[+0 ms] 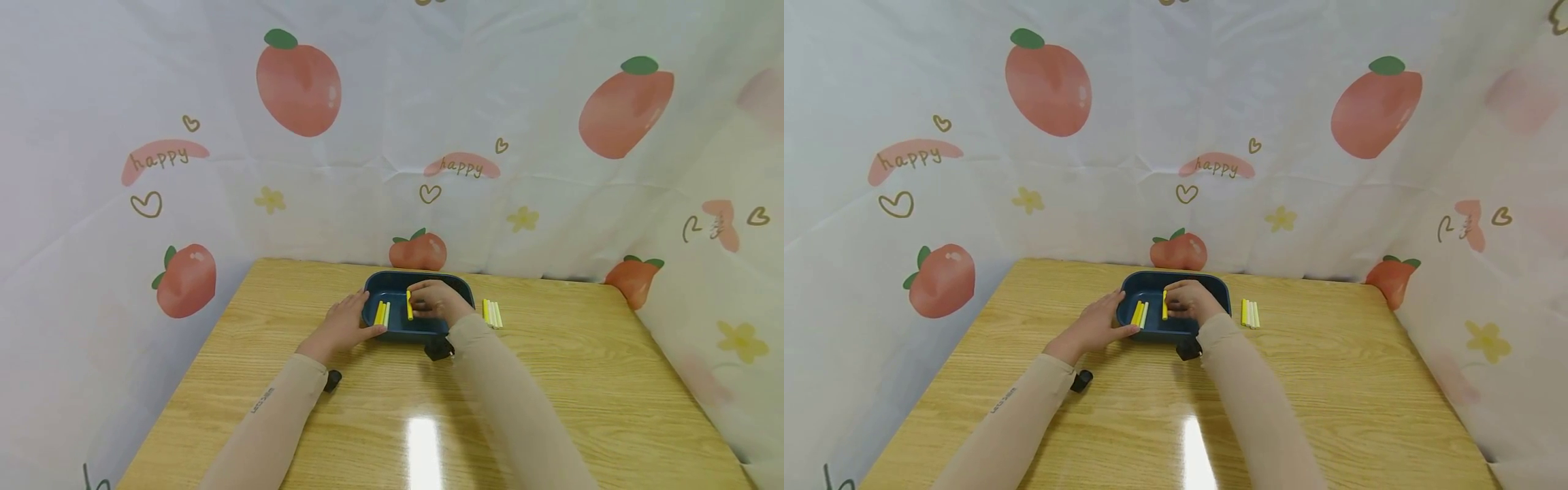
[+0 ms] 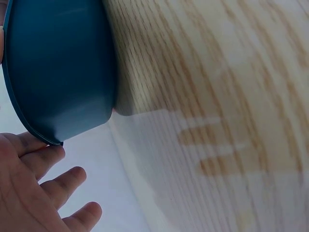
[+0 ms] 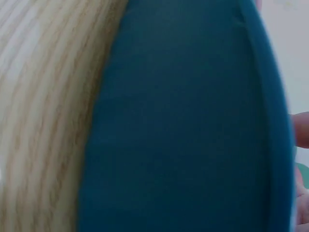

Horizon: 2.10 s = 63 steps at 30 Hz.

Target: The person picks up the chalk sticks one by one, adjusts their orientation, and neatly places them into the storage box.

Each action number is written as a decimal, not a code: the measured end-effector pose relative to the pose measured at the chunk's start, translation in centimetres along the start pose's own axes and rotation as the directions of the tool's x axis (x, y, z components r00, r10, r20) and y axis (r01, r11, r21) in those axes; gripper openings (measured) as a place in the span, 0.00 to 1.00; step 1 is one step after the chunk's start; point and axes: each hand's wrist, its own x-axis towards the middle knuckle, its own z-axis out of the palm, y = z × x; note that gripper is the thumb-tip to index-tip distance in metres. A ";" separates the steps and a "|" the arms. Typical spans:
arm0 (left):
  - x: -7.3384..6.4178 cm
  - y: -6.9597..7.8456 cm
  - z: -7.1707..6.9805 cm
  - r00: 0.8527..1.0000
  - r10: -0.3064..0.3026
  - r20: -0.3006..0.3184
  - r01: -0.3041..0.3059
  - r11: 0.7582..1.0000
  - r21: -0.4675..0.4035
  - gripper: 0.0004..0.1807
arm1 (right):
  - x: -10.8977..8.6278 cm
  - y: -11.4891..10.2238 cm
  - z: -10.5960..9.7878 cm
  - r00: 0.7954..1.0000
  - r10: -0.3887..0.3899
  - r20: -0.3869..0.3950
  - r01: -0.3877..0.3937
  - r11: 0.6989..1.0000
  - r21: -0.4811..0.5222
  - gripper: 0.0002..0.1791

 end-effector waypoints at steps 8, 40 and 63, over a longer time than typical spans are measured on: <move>0.0 0.0 -0.1 1.000 -0.009 0.007 0.010 1.000 -0.011 0.53 | 0.7 0.6 0.9 0.999 0.027 -0.031 -0.027 1.000 0.005 0.20; -0.1 -0.1 0.0 1.000 0.022 -0.007 -0.022 1.000 0.007 0.54 | 0.6 0.9 1.9 0.999 0.041 -0.034 -0.042 0.999 -0.022 0.18; -0.1 0.0 0.0 1.000 0.017 0.001 -0.017 1.000 0.004 0.54 | -2.0 -0.1 -0.3 0.999 -0.027 0.029 0.031 0.992 -0.126 0.19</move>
